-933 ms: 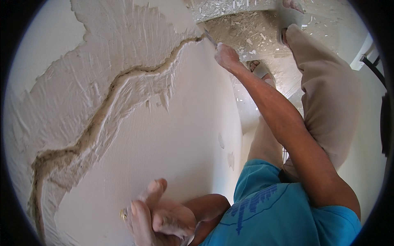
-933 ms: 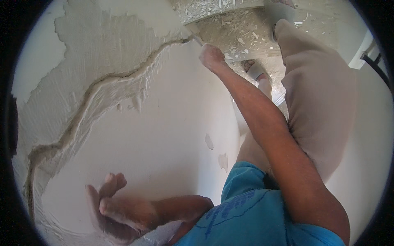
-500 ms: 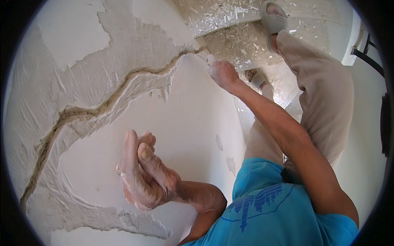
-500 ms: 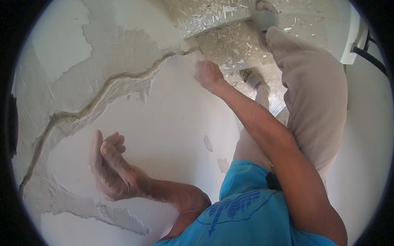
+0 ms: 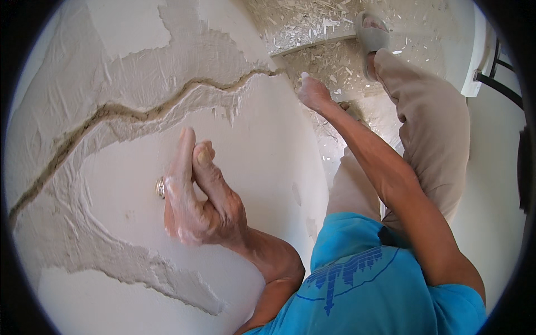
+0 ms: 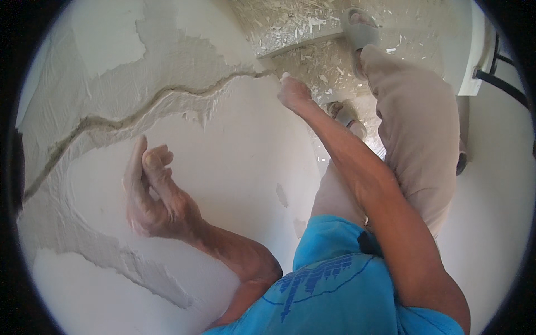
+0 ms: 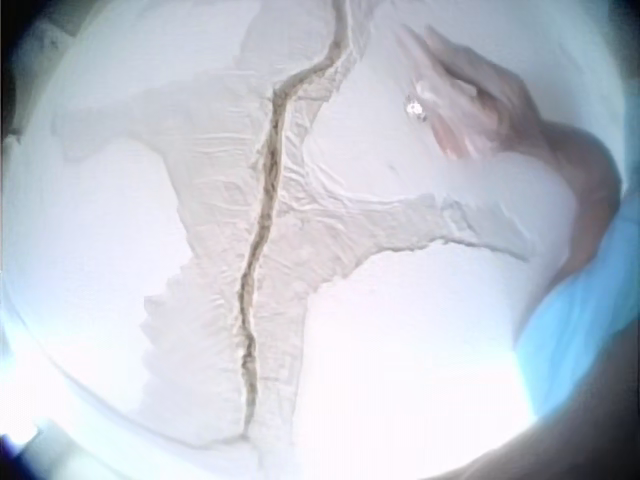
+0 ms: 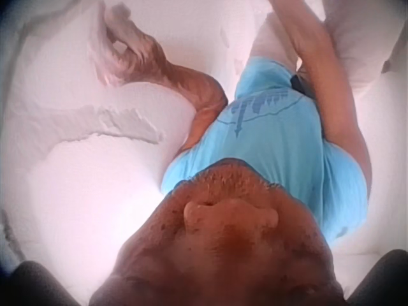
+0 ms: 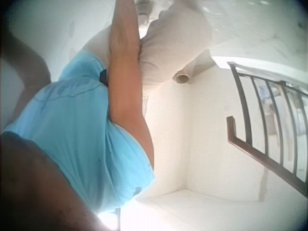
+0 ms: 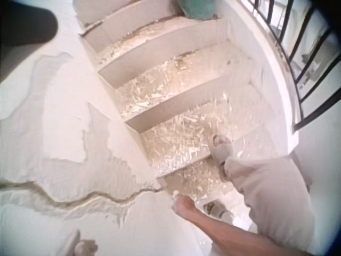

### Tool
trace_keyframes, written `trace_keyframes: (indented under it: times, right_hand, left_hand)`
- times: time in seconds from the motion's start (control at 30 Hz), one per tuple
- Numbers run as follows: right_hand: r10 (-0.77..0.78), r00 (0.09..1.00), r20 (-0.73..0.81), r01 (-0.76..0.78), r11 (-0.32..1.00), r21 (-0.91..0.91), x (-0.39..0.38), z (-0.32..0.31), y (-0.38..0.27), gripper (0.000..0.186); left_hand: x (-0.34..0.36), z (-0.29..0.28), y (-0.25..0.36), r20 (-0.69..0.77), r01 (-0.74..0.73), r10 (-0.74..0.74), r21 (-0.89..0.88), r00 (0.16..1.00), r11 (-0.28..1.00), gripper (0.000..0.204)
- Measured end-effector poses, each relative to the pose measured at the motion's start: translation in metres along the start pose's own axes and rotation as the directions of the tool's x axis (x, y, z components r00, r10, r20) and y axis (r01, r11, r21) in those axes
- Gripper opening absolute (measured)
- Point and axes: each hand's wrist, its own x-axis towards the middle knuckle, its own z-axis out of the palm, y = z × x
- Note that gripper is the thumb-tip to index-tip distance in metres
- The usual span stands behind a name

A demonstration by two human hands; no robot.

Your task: The person uses a scraper to widen a long crack in a plaster wall and remove loose material.

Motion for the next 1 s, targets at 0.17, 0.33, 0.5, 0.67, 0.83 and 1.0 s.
trace_keyframes:
  times: [0.17,0.33,0.5,0.67,0.83,1.0]
  right_hand:
    - [-0.090,0.982,-0.164,0.097,0.995,0.037,-0.001,-0.015,0.018,0.050]
    - [-0.061,0.984,-0.170,0.103,0.962,0.254,-0.006,-0.033,0.023,0.051]
    - [-0.046,0.981,-0.189,0.117,0.915,0.385,-0.021,-0.064,0.039,0.055]
    - [-0.077,0.994,-0.075,0.107,0.810,0.576,-0.058,-0.081,0.074,0.061]
    - [-0.028,0.998,0.060,-0.021,0.733,0.680,-0.086,-0.074,0.124,0.066]
    - [-0.018,0.997,0.076,-0.037,0.752,0.658,-0.108,-0.069,0.150,0.070]
  left_hand:
    - [0.000,0.004,-0.002,-0.015,-0.054,0.054,-0.021,0.998,0.998,0.011]
    - [0.002,0.005,-0.004,-0.034,-0.059,0.057,-0.049,0.998,0.997,0.011]
    - [0.000,0.010,-0.004,-0.005,-0.076,0.076,-0.017,0.997,0.997,0.011]
    - [-0.006,0.009,-0.002,0.053,0.083,-0.075,-0.186,0.996,0.979,0.013]
    - [-0.018,0.027,0.004,0.338,0.336,-0.240,-0.265,0.910,0.904,0.019]
    - [-0.050,0.074,-0.002,0.624,0.426,-0.257,-0.135,0.738,0.895,0.025]
